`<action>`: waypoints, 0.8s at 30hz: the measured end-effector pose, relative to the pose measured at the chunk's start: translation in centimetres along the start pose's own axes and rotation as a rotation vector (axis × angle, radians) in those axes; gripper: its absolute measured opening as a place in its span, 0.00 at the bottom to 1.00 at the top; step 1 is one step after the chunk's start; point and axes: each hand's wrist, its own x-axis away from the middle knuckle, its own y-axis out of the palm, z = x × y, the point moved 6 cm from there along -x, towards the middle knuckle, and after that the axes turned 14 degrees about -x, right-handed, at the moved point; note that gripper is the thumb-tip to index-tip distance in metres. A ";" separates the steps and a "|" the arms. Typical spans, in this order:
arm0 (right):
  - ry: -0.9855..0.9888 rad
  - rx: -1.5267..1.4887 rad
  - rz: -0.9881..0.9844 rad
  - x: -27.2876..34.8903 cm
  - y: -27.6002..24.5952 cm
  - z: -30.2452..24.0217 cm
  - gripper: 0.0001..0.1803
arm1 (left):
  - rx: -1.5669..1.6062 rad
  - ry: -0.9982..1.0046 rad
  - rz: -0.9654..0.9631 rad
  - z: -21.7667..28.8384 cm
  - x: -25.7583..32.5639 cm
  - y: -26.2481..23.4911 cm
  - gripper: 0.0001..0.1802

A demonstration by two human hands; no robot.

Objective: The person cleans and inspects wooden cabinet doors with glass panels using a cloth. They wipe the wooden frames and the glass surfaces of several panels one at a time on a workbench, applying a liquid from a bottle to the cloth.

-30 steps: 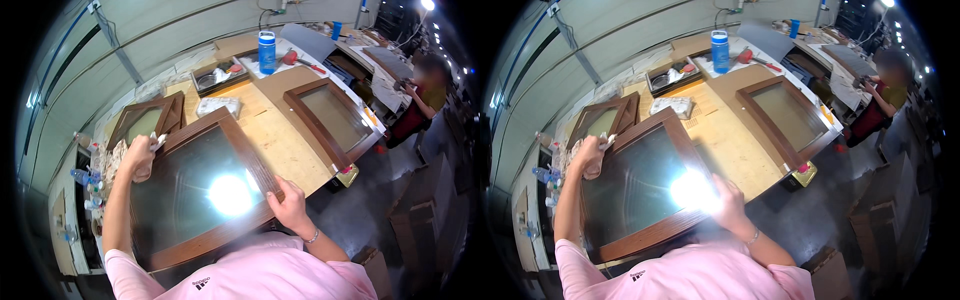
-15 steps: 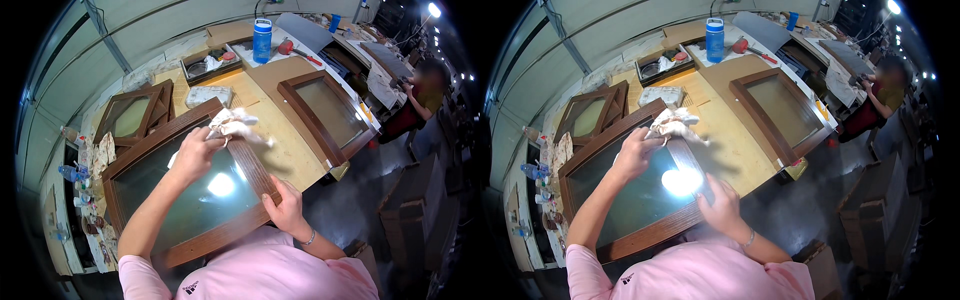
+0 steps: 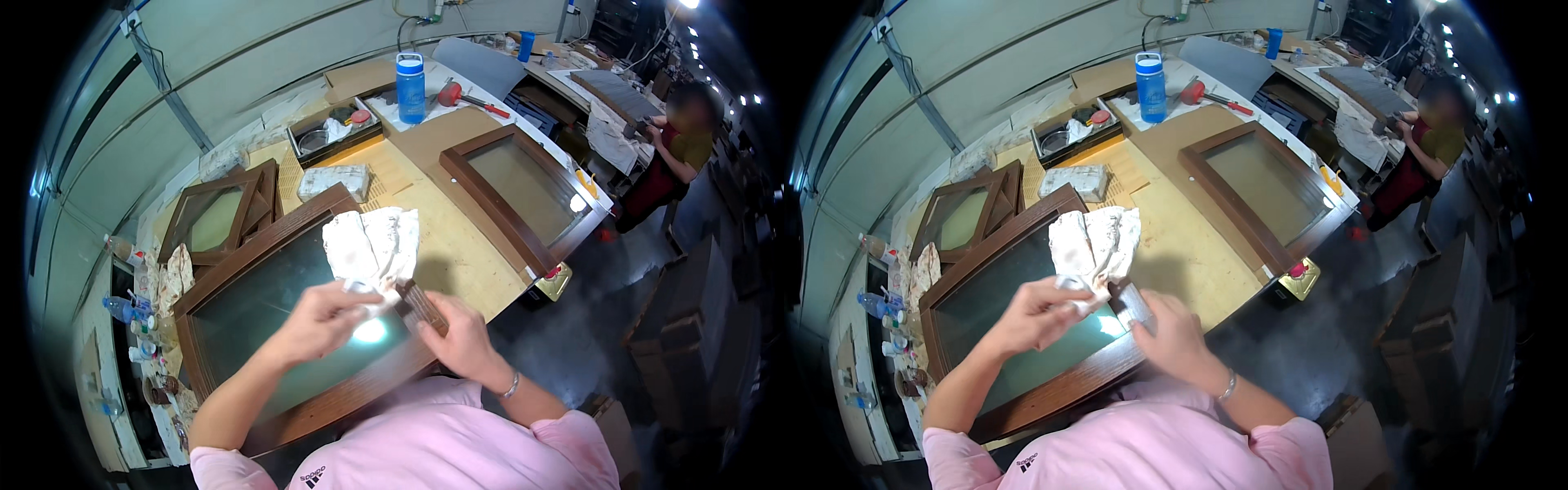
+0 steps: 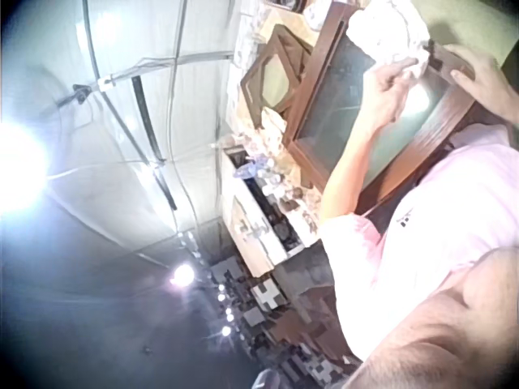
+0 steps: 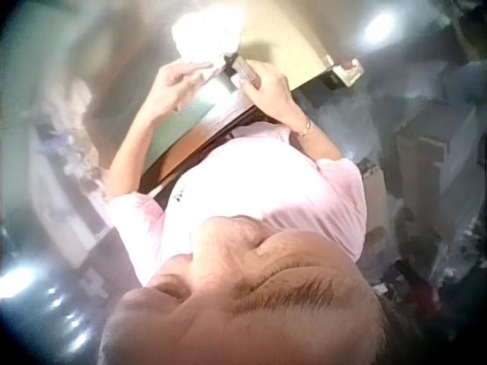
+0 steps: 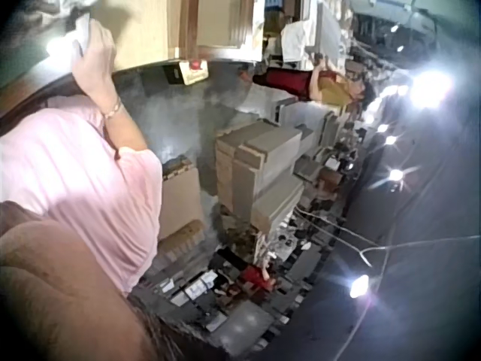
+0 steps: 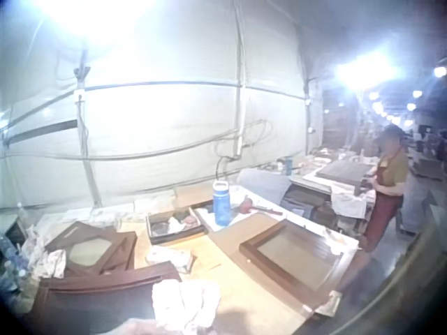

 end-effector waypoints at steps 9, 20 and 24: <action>-0.111 -0.246 -0.334 -10.0 1.7 -6.3 0.11 | 0.653 0.171 0.236 -1.4 6.0 -5.6 0.24; 0.211 -0.632 -0.480 -17.0 5.3 -4.1 0.10 | 0.423 0.097 0.941 -7.2 16.1 -11.7 0.14; 0.134 -0.448 -0.647 -19.6 6.7 -5.6 0.09 | 0.562 0.125 1.000 -7.4 16.7 -11.9 0.13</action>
